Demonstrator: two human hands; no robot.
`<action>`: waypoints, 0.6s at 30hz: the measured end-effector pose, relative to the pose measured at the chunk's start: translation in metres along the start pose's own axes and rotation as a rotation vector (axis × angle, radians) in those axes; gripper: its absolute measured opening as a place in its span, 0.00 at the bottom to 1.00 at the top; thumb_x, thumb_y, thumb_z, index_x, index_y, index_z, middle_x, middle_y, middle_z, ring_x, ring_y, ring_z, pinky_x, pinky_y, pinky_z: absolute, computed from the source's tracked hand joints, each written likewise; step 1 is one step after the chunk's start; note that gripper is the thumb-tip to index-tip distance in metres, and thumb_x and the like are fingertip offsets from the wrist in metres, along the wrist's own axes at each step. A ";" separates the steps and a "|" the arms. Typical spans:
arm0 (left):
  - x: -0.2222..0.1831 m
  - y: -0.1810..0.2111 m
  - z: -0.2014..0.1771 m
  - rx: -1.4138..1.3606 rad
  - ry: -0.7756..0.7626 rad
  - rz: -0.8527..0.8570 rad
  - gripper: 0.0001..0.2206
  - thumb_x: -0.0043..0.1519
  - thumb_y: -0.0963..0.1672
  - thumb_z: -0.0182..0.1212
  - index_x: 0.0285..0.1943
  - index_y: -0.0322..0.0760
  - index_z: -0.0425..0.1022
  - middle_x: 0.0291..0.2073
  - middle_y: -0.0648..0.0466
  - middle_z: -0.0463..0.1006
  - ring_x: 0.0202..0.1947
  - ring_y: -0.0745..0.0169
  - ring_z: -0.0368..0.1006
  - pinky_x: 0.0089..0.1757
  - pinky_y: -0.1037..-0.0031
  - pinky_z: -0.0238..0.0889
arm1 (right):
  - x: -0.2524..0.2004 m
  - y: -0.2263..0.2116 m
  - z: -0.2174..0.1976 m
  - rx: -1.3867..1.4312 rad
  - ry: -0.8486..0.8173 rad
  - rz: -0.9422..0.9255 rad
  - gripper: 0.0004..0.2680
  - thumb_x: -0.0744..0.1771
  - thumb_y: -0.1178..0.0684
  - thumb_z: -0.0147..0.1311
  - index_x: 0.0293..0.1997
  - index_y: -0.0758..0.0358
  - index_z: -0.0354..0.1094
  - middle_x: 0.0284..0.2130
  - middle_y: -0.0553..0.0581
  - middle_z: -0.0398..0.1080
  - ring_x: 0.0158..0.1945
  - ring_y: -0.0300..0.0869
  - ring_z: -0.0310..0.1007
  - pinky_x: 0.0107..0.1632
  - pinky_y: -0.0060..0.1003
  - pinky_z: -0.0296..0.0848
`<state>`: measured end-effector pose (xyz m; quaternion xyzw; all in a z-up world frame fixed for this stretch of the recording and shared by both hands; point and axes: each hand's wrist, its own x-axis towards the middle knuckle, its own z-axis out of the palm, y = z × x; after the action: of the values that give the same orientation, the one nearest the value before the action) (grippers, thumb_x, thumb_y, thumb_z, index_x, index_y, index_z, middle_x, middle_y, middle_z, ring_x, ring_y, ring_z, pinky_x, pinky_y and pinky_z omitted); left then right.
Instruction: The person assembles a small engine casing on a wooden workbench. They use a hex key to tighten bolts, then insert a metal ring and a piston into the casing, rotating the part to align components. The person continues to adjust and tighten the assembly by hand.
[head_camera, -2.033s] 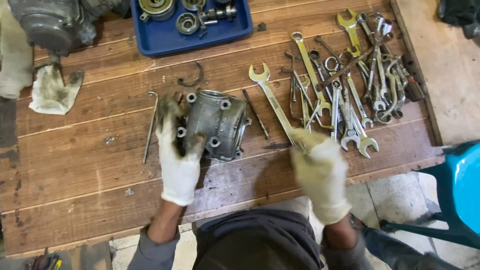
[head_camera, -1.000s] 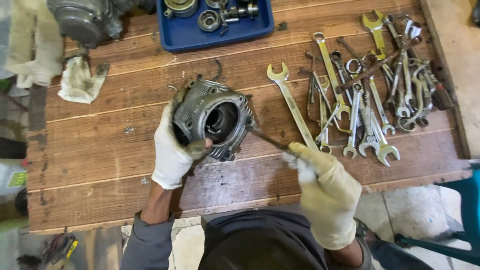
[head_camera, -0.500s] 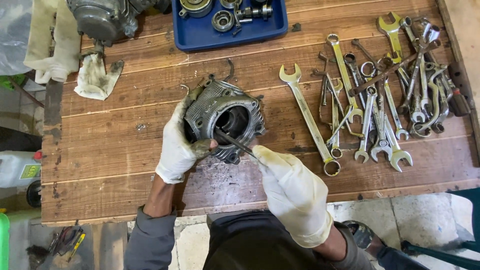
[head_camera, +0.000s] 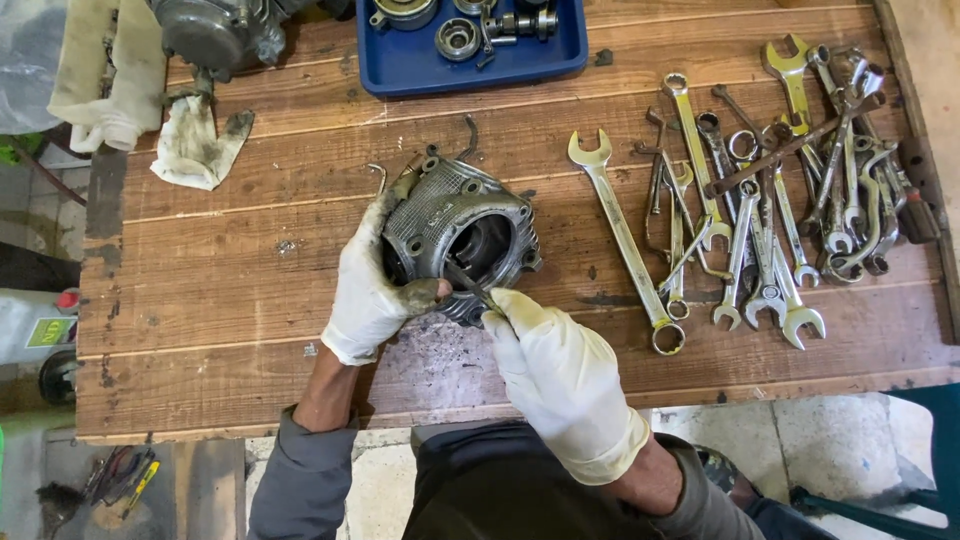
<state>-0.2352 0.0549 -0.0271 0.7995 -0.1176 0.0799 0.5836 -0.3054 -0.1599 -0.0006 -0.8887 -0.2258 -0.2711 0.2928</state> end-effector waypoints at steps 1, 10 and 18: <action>0.001 0.001 0.000 0.008 0.004 -0.024 0.46 0.45 0.51 0.77 0.73 0.32 0.59 0.67 0.43 0.70 0.68 0.51 0.66 0.67 0.66 0.57 | 0.001 0.000 -0.001 -0.049 0.005 -0.008 0.08 0.70 0.56 0.60 0.52 0.65 0.68 0.35 0.54 0.73 0.30 0.45 0.71 0.35 0.38 0.71; -0.001 0.002 0.004 -0.057 0.012 -0.062 0.47 0.44 0.52 0.76 0.74 0.32 0.59 0.66 0.44 0.71 0.66 0.55 0.67 0.65 0.68 0.59 | 0.000 -0.004 -0.006 0.063 -0.113 0.168 0.16 0.70 0.51 0.51 0.66 0.64 0.63 0.56 0.54 0.76 0.38 0.44 0.78 0.42 0.37 0.74; -0.003 0.004 0.007 0.079 0.019 -0.011 0.46 0.42 0.50 0.78 0.72 0.34 0.62 0.66 0.44 0.71 0.67 0.51 0.68 0.65 0.64 0.60 | 0.004 0.006 -0.002 -0.063 0.003 -0.039 0.06 0.70 0.57 0.54 0.47 0.70 0.70 0.36 0.56 0.77 0.17 0.43 0.66 0.23 0.40 0.67</action>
<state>-0.2390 0.0472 -0.0263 0.8216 -0.1042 0.0889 0.5533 -0.3000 -0.1641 0.0008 -0.8925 -0.2340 -0.2851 0.2594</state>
